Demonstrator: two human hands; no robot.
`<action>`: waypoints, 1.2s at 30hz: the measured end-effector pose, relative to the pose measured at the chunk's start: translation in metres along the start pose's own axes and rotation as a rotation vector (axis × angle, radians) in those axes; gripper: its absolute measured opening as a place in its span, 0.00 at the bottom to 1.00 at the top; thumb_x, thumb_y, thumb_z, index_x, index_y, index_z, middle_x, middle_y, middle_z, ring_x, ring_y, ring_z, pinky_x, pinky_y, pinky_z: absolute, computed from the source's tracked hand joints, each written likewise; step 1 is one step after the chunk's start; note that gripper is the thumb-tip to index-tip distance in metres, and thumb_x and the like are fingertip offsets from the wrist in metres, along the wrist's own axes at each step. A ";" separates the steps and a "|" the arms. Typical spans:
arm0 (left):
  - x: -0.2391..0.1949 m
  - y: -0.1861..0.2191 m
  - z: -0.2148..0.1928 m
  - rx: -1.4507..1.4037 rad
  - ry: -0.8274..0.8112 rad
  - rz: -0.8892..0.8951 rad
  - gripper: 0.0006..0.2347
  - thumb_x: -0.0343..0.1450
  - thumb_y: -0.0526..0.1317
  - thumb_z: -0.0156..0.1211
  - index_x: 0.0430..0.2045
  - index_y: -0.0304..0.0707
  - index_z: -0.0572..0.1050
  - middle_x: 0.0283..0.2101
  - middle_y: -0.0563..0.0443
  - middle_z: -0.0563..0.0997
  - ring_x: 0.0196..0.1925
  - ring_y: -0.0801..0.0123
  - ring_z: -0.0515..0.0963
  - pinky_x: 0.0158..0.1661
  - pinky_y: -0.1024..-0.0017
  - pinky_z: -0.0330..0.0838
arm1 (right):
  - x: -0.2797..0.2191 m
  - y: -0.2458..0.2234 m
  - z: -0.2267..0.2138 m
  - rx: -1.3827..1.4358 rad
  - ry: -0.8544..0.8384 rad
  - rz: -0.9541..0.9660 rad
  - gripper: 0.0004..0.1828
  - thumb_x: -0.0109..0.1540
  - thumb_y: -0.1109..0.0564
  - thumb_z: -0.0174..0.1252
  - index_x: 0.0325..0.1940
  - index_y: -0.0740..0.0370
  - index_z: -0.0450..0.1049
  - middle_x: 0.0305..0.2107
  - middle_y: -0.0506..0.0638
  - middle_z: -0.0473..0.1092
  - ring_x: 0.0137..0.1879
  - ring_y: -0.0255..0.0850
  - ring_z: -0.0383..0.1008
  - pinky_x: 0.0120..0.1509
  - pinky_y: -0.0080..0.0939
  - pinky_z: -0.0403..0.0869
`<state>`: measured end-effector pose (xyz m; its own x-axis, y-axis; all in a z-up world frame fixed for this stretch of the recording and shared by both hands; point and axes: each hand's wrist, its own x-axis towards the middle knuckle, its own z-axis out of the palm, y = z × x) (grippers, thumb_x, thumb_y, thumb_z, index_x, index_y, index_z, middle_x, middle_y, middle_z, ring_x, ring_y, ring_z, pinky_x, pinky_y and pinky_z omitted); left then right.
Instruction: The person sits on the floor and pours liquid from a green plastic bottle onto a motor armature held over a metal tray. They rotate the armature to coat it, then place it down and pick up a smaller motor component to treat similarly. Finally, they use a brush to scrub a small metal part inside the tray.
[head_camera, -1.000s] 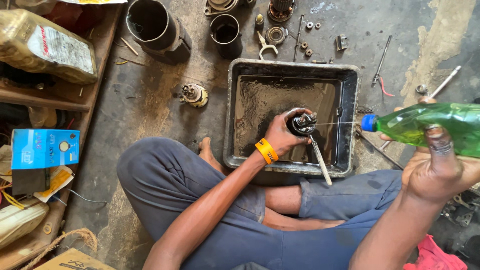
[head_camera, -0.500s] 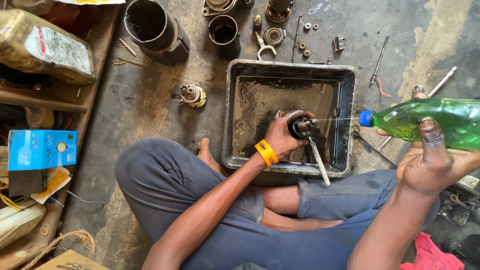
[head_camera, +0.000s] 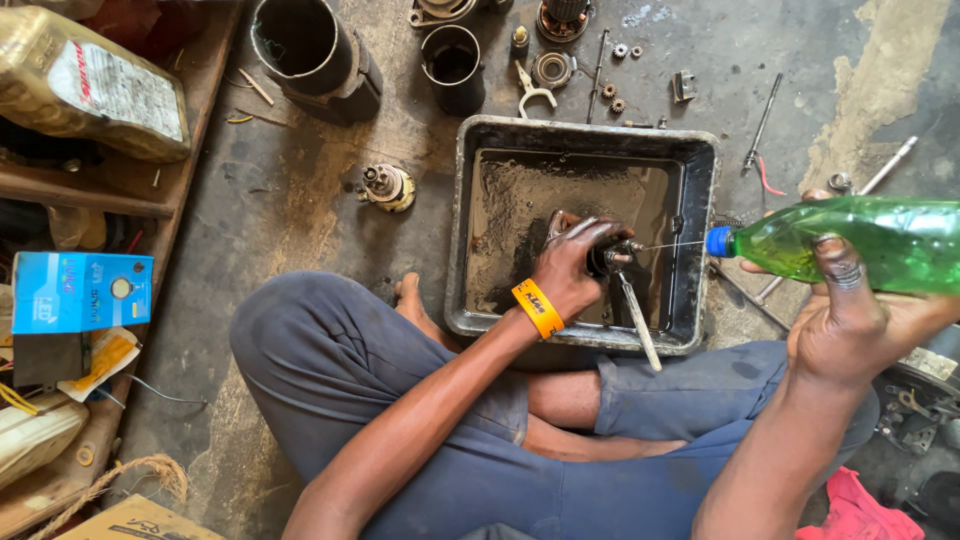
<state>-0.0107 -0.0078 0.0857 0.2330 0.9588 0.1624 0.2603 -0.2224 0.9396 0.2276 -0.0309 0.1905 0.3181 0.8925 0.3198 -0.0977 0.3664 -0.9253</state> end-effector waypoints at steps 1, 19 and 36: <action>-0.001 -0.001 0.000 0.014 0.000 0.018 0.18 0.67 0.35 0.67 0.53 0.39 0.76 0.56 0.41 0.80 0.60 0.49 0.80 0.62 0.61 0.72 | 0.000 0.001 -0.001 -0.005 -0.002 -0.003 0.22 0.72 0.69 0.68 0.64 0.72 0.62 0.50 0.65 0.73 0.56 0.54 0.78 0.64 0.57 0.86; -0.006 -0.005 0.001 0.116 -0.057 0.003 0.34 0.59 0.24 0.55 0.65 0.39 0.63 0.63 0.35 0.74 0.64 0.40 0.73 0.62 0.56 0.70 | 0.007 -0.009 0.035 -0.059 -0.009 -0.060 0.25 0.67 0.70 0.65 0.65 0.69 0.63 0.48 0.58 0.74 0.53 0.48 0.80 0.66 0.49 0.82; -0.008 0.026 -0.017 0.148 -0.009 0.176 0.30 0.64 0.33 0.67 0.63 0.35 0.65 0.50 0.35 0.80 0.60 0.42 0.73 0.64 0.49 0.59 | -0.009 -0.059 0.085 -0.137 -0.017 0.004 0.10 0.67 0.71 0.58 0.53 0.75 0.71 0.44 0.59 0.75 0.48 0.48 0.81 0.49 0.50 0.86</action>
<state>-0.0215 -0.0181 0.1143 0.2955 0.9014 0.3164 0.3489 -0.4101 0.8427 0.1500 -0.0384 0.2591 0.3017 0.8987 0.3182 0.0313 0.3242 -0.9455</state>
